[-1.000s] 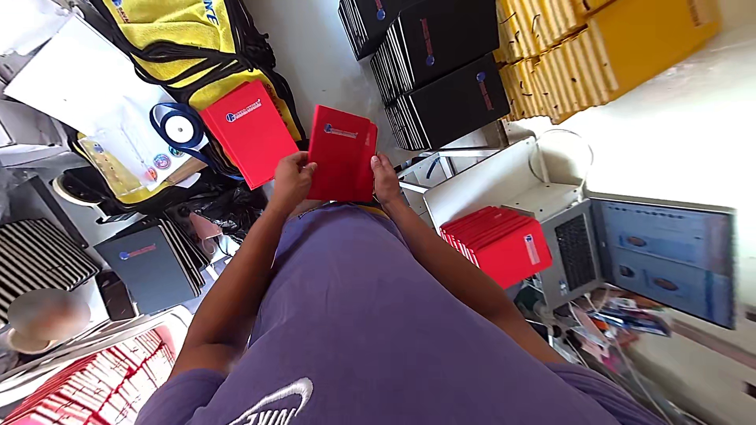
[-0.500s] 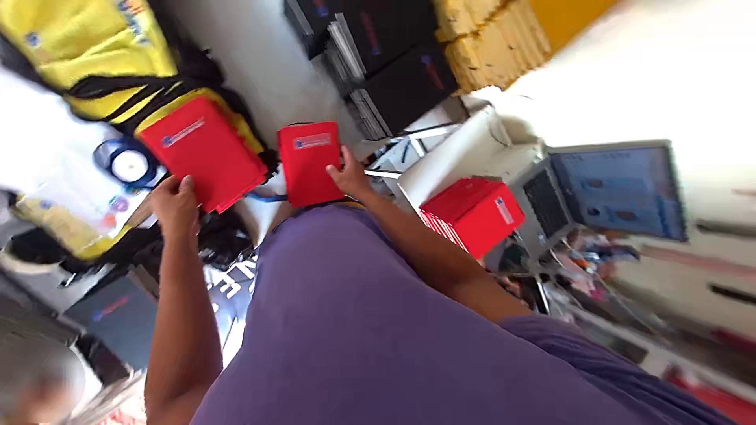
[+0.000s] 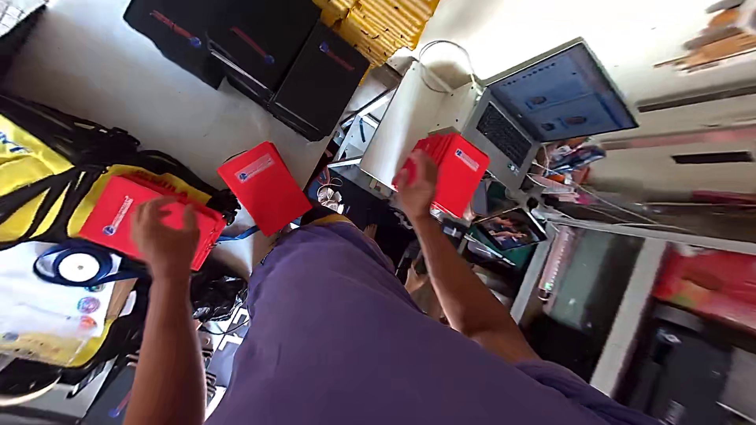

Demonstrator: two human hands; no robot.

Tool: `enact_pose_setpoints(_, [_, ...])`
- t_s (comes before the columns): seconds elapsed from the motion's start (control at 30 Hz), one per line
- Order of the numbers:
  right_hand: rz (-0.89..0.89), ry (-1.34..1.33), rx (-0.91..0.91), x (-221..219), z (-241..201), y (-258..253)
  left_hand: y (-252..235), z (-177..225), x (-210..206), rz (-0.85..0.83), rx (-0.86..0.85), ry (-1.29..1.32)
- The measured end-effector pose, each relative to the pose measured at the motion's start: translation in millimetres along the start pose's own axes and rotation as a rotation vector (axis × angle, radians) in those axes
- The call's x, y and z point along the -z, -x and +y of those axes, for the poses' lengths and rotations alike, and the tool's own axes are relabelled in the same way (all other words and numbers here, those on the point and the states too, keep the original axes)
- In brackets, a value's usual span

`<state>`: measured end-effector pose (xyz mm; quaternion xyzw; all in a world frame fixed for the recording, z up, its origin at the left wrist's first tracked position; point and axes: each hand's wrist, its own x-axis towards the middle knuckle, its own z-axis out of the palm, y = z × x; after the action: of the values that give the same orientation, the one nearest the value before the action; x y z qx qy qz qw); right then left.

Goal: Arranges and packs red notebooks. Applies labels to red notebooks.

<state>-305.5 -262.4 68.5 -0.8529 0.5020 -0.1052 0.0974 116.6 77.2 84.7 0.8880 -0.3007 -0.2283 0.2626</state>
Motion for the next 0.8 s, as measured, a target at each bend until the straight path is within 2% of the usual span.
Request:
enact_pose_setpoints(0.1, [0.059,0.122,-0.229,33,49,-7,-23,30,-30,-0.072,-0.019,0.051])
enact_pose_setpoints(0.2, [0.109,0.104,-0.409,38,75,-8,-38,47,-54,-0.16,0.054,0.026])
enact_pose_setpoints(0.5, [0.042,0.207,-0.487,9,92,-1,-31,43,-94,-0.131,-0.008,-0.139])
enact_pose_setpoints(0.57, [0.101,0.196,-0.437,12,76,-4,-25,41,-99,-0.121,-0.027,-0.164])
enact_pose_setpoints(0.67, [0.106,0.023,-0.136,15,11,-12,-25,42,-103,-0.096,-0.042,-0.168])
enact_pose_setpoints(0.73, [-0.005,-0.067,0.065,-6,-43,-13,-29,44,-102,-0.094,-0.028,-0.158])
enact_pose_setpoints(0.8, [-0.201,-0.181,0.201,-36,-100,-13,-36,46,-101,-0.098,-0.006,-0.135])
